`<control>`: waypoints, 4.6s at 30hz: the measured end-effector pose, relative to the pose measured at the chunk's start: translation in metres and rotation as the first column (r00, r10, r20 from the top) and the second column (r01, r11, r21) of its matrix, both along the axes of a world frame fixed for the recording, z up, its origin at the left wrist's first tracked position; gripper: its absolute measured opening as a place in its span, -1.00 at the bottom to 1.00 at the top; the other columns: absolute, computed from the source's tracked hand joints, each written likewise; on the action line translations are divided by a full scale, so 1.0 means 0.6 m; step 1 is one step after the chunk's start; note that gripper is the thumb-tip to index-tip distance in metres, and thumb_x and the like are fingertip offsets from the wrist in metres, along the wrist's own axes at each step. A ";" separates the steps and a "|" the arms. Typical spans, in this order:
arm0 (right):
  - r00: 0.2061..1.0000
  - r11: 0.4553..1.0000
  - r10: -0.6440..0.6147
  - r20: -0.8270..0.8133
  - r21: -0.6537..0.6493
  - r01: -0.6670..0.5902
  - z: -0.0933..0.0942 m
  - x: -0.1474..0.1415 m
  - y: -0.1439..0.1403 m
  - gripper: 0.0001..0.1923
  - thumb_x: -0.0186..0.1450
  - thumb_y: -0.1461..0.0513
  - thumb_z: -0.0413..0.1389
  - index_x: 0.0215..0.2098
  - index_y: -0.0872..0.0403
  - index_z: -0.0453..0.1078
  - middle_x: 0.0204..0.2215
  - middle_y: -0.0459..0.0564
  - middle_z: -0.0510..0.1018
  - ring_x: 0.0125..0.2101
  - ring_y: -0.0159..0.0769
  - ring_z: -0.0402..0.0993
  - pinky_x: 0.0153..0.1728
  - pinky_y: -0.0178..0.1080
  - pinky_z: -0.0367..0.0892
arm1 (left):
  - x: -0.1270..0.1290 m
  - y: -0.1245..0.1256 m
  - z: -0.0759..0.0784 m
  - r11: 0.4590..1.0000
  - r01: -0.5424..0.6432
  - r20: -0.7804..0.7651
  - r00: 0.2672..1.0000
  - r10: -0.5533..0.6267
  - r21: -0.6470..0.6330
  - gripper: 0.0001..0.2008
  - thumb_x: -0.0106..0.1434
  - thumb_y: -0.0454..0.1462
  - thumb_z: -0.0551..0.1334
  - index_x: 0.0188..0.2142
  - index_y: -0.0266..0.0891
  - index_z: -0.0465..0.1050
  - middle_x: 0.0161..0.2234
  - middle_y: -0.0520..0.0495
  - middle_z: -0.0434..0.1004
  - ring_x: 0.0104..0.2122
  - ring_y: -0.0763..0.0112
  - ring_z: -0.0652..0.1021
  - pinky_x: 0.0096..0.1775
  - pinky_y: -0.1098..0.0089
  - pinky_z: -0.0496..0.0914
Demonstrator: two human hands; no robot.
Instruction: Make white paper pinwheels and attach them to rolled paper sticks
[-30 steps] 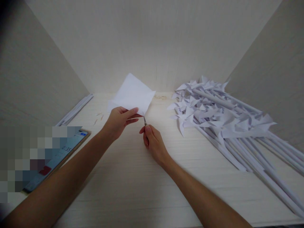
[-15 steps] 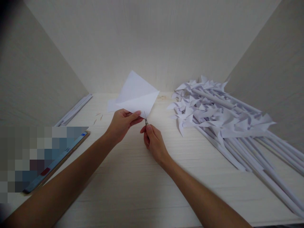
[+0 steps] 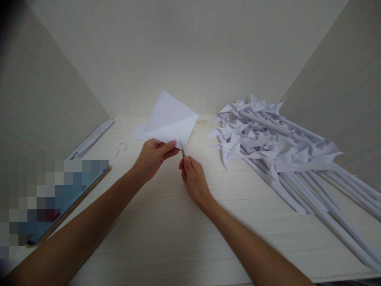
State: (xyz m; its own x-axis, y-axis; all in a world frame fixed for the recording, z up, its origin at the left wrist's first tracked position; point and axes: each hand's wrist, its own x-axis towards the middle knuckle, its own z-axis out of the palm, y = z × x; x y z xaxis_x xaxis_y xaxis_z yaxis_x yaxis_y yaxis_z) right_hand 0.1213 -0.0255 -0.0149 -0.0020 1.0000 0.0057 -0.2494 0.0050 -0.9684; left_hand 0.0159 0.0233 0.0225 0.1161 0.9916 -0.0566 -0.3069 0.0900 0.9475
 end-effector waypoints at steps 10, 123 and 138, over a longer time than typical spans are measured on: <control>0.999 0.999 -0.032 0.044 0.035 0.030 -0.003 0.004 0.006 -0.66 0.18 0.00 -0.05 -0.58 0.07 0.17 -0.80 -0.31 0.02 -0.79 -0.58 -0.15 -0.78 -0.42 -0.22 | 0.003 -0.006 -0.006 0.997 0.067 -0.034 0.997 -0.068 -0.032 -0.82 -0.14 -0.26 0.35 -0.62 -0.36 0.43 -0.61 0.02 0.47 -0.53 0.52 0.50 -0.31 0.41 0.42; 0.993 0.995 0.088 0.077 0.030 -0.091 -0.003 0.001 0.001 -0.64 0.20 -0.03 -0.08 -0.50 0.08 0.21 -0.80 -0.31 0.07 -0.79 -0.57 -0.10 -0.78 -0.42 -0.19 | -0.004 -0.004 0.014 0.994 -0.101 -0.022 0.995 0.100 -0.044 -0.95 0.00 -0.38 0.24 -0.52 -0.37 0.38 -0.56 0.01 0.45 -0.55 0.54 0.47 -0.38 0.43 0.42; 0.993 0.998 0.054 0.109 0.024 -0.057 -0.002 0.001 0.000 -0.65 0.22 -0.01 -0.10 -0.51 0.08 0.20 -0.79 -0.30 0.03 -0.78 -0.56 -0.14 -0.76 -0.41 -0.21 | -0.003 -0.003 0.012 0.994 -0.093 -0.005 0.996 0.093 -0.059 -0.93 -0.01 -0.37 0.26 -0.51 -0.37 0.40 -0.55 0.00 0.48 -0.53 0.53 0.48 -0.35 0.41 0.42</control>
